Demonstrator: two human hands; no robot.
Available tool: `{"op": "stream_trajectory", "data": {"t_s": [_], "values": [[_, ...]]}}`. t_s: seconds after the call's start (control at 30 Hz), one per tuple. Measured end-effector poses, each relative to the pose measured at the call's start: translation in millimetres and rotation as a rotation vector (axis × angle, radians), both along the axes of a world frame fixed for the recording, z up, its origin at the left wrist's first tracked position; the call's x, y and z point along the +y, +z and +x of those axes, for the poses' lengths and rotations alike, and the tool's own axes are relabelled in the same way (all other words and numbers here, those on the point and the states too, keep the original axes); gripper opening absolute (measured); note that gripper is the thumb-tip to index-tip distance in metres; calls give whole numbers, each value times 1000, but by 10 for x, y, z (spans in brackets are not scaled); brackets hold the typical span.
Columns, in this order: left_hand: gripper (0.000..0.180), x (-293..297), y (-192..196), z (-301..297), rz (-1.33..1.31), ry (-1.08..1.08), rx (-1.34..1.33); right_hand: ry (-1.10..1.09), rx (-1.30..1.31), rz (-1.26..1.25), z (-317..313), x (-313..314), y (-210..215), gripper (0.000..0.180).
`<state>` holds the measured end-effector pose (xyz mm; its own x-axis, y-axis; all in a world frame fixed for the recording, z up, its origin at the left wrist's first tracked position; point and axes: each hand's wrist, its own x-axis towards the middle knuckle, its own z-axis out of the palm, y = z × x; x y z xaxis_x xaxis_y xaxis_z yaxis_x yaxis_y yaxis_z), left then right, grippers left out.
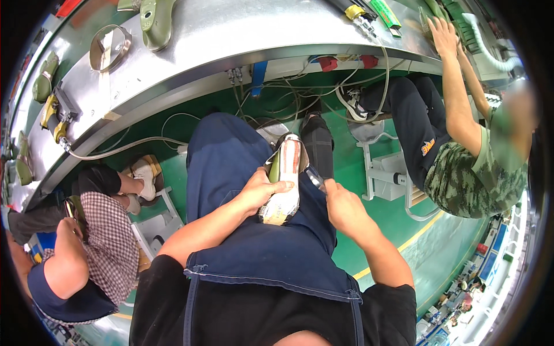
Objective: The person assembles green slipper sandals on a factory assembly line. They pick up a slipper sole and a metal strap, position the strap on the sole, and use a pneumatic nail gun to secure it. The process is repeated for multiple pairs of slippers, with the finished products placed on the conveyor belt.
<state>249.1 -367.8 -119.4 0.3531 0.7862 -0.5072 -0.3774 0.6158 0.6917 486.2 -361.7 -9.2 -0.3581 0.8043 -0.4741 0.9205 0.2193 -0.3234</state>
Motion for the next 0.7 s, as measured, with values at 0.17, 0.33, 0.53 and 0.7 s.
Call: {"op": "stream_trajectory", "data": {"t_s": [0.17,0.33,0.53,0.7], "values": [[47,2,3,-2,10,-18,4,-9,-48,26,-72,-69,-70,13],[48,0,22,-2,-24,-14,-25,-8,-123,48,-127,-59,-128,13],[49,-20,18,21,-30,24,19,-15,-136,27,-156,-83,-141,12],[49,-13,-51,7,-1,-6,-25,-14,-88,-12,-126,-91,-152,9]]}}
